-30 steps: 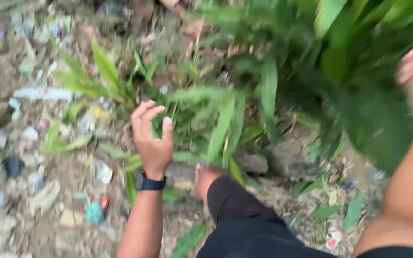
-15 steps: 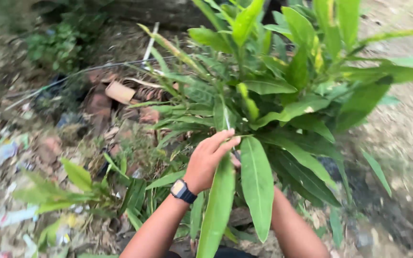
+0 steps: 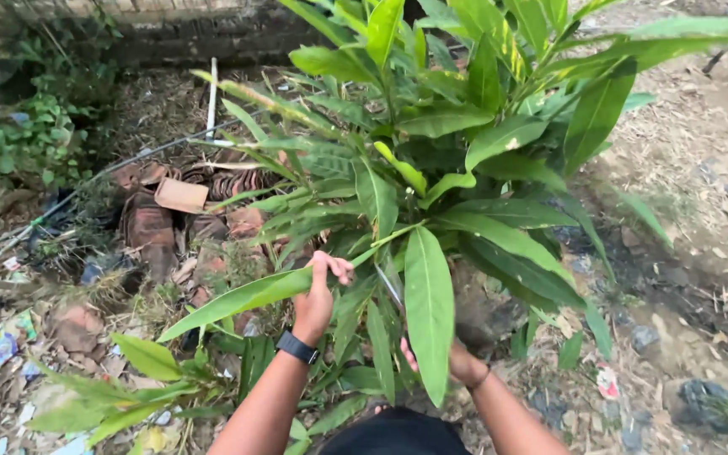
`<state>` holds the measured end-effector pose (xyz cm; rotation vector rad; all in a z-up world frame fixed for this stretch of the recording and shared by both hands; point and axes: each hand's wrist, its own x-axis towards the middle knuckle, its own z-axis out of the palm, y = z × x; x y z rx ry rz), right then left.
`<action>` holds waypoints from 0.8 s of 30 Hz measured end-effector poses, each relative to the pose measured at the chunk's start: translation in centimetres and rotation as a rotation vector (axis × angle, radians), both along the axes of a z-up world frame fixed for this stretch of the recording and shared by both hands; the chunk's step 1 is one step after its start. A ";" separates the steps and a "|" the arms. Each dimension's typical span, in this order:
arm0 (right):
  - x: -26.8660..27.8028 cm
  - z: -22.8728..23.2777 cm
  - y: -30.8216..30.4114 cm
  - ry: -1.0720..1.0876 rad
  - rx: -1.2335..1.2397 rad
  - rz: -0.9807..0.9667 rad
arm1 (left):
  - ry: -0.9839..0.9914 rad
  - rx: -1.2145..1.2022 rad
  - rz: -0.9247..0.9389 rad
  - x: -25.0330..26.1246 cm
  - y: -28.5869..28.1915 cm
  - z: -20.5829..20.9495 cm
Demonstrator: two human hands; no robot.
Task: Pruning leaves from a plant using scissors.
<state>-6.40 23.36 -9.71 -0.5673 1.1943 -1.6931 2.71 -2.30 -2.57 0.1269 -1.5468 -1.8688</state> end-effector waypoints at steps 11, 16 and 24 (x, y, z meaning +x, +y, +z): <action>0.1 -1.8 -7.1 0.059 0.021 -0.119 | -0.138 -0.037 0.064 2.3 -0.3 -1.2; -1.5 -0.4 -6.4 0.066 0.081 -0.295 | -0.233 0.202 0.194 2.9 -4.5 -1.1; -5.6 1.2 -3.2 0.112 0.129 -0.333 | -0.346 -0.542 0.281 -1.6 -4.5 2.0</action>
